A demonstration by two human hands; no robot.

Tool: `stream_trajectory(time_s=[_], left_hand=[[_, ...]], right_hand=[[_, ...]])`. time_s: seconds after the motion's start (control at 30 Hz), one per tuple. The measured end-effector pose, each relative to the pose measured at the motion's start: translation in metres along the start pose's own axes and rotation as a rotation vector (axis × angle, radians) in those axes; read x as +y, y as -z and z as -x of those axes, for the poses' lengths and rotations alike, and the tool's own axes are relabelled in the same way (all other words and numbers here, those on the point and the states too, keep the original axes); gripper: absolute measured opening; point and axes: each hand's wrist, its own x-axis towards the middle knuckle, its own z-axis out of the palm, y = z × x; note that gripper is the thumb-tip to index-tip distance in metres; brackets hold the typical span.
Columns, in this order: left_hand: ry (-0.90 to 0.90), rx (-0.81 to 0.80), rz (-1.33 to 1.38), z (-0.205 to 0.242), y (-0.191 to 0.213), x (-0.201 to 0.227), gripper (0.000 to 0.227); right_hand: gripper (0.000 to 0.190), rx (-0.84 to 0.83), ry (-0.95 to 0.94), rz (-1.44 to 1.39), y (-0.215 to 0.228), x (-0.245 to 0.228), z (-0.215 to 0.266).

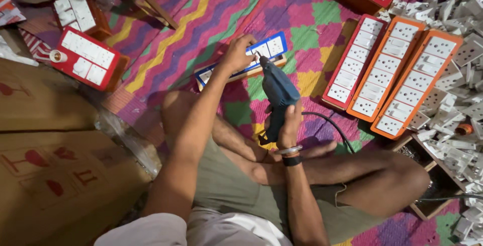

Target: The person sits on the floor and uses a power drill to fasten screws into multiple electrical socket boards. They handle several boards, drilling into each one before setting it aside and picking up the next.

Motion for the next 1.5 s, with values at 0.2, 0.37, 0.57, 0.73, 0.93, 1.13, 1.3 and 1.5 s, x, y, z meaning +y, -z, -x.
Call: stream_trajectory(time_s=[0.2, 0.37, 0.57, 0.73, 0.93, 1.13, 1.3, 1.5], left_hand=[[-0.03, 0.013, 0.0, 0.001, 0.005, 0.007, 0.035], [0.039, -0.006, 0.011, 0.01, 0.009, 0.018, 0.034], [0.033, 0.0, 0.003, 0.009, 0.012, 0.023, 0.035], [0.031, -0.005, -0.008, 0.009, 0.014, 0.025, 0.032], [0.013, 0.002, -0.047, 0.016, 0.014, 0.026, 0.032], [0.014, -0.019, -0.071, 0.012, 0.002, 0.01, 0.036], [-0.181, -0.027, -0.037, 0.018, 0.019, 0.004, 0.056], [0.037, -0.036, -0.108, 0.038, 0.042, 0.013, 0.042]], right_hand=[[0.065, -0.005, -0.011, -0.008, -0.005, -0.003, -0.002], [0.068, -0.02, -0.002, -0.006, -0.006, -0.004, -0.001], [0.068, -0.028, -0.008, 0.0, -0.006, -0.006, 0.001], [0.067, -0.03, -0.008, 0.019, -0.005, -0.005, 0.002], [0.061, 0.046, -0.035, 0.009, -0.004, 0.005, 0.002], [0.06, 0.048, -0.026, 0.068, -0.005, 0.008, 0.002], [0.063, -0.028, -0.027, 0.07, -0.005, 0.003, 0.003], [0.066, -0.081, -0.041, 0.081, -0.007, 0.014, 0.015]])
